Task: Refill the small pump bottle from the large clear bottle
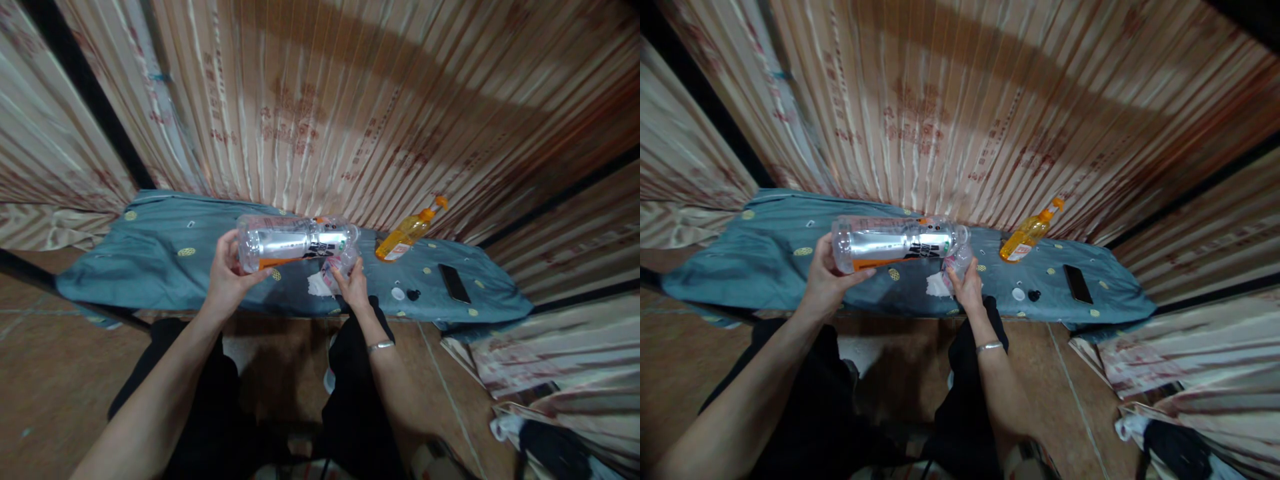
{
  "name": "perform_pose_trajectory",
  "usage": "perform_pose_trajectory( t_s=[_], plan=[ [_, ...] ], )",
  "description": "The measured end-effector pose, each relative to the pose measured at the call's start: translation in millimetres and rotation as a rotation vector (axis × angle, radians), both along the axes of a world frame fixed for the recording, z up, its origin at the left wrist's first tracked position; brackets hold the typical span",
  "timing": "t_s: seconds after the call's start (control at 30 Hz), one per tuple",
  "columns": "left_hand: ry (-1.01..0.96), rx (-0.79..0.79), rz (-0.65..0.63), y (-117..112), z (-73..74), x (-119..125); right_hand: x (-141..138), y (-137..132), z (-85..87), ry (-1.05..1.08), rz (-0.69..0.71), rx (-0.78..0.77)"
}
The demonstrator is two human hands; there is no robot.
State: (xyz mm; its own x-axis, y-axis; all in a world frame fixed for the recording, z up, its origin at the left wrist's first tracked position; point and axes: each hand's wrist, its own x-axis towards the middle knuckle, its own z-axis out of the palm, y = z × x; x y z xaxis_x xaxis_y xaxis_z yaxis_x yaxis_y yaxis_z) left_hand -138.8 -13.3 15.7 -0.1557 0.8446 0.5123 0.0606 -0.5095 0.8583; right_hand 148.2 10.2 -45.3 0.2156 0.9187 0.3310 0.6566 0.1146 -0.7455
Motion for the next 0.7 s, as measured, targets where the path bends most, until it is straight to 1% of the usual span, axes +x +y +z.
perform_pose_trajectory(
  t_s=[0.2, 0.47, 0.7],
  plan=[
    [-0.040, -0.010, 0.002, -1.2, 4.0, 2.3, -0.5, 0.1, 0.2, -0.017, -0.021, -0.036],
    [-0.047, -0.024, -0.001, -1.5, 3.7, 2.7, -0.5, -0.4, 1.3, -0.020, -0.010, -0.045],
    [-0.038, -0.002, 0.011, -1.0, 4.4, 3.0, 1.5, 1.1, -4.1, -0.013, 0.005, -0.001]
  ],
)
